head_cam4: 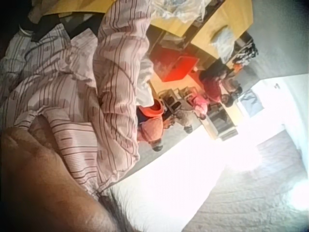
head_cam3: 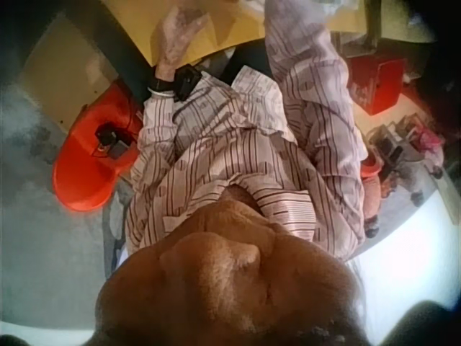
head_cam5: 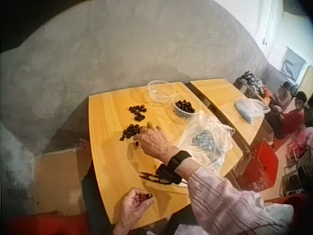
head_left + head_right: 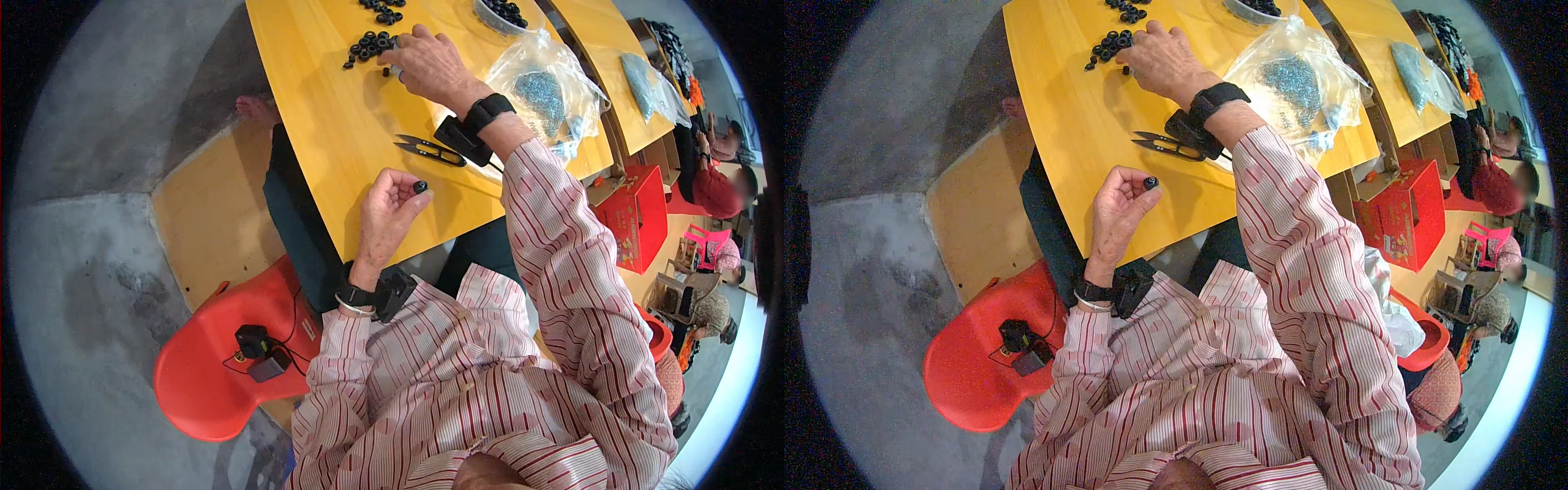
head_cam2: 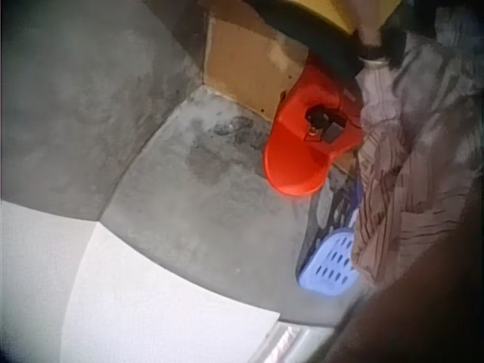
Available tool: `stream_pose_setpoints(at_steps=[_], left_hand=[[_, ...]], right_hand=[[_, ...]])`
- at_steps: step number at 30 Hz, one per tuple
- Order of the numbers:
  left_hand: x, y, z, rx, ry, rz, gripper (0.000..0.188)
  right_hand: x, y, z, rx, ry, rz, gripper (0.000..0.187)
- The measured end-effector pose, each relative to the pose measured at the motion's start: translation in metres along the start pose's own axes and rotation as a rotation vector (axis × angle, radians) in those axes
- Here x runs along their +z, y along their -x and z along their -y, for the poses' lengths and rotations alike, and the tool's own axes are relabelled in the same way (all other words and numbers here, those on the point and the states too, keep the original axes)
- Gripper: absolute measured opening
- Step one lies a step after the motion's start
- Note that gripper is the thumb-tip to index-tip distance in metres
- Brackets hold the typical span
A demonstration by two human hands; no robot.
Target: The person assembles small black plastic rings and turquoise blue plastic components by hand at a workbench.
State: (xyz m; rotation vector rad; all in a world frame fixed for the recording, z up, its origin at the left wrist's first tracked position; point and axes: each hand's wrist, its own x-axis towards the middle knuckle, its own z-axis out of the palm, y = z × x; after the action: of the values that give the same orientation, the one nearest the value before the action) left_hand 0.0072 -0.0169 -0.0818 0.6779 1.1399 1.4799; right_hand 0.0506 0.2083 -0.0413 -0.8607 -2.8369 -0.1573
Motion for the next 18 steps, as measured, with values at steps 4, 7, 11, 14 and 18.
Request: stream_pose_setpoints(at_steps=[4, 7, 11, 14, 18], left_hand=[[0.002, 0.000, 0.000, 0.001, 0.030, 0.003, 0.021], [0.001, 0.000, 0.000, -0.001, 0.012, 0.011, 0.021], [0.002, 0.000, -0.001, -0.013, 0.027, 0.008, 0.021], [0.001, -0.002, 0.000, -0.007, 0.024, 0.014, 0.020], [0.000, -0.003, 0.001, -0.003, 0.014, 0.013, 0.020]], right_hand=[[0.003, 0.001, -0.002, -0.074, 0.046, 0.020, 0.032], [0.005, 0.002, -0.001, -0.115, 0.098, -0.016, 0.031], [0.010, 0.003, -0.002, -0.189, 0.133, -0.093, 0.030], [0.010, 0.008, -0.002, -0.266, 0.119, -0.136, 0.030], [0.009, 0.007, -0.006, -0.299, 0.089, -0.105, 0.028]])
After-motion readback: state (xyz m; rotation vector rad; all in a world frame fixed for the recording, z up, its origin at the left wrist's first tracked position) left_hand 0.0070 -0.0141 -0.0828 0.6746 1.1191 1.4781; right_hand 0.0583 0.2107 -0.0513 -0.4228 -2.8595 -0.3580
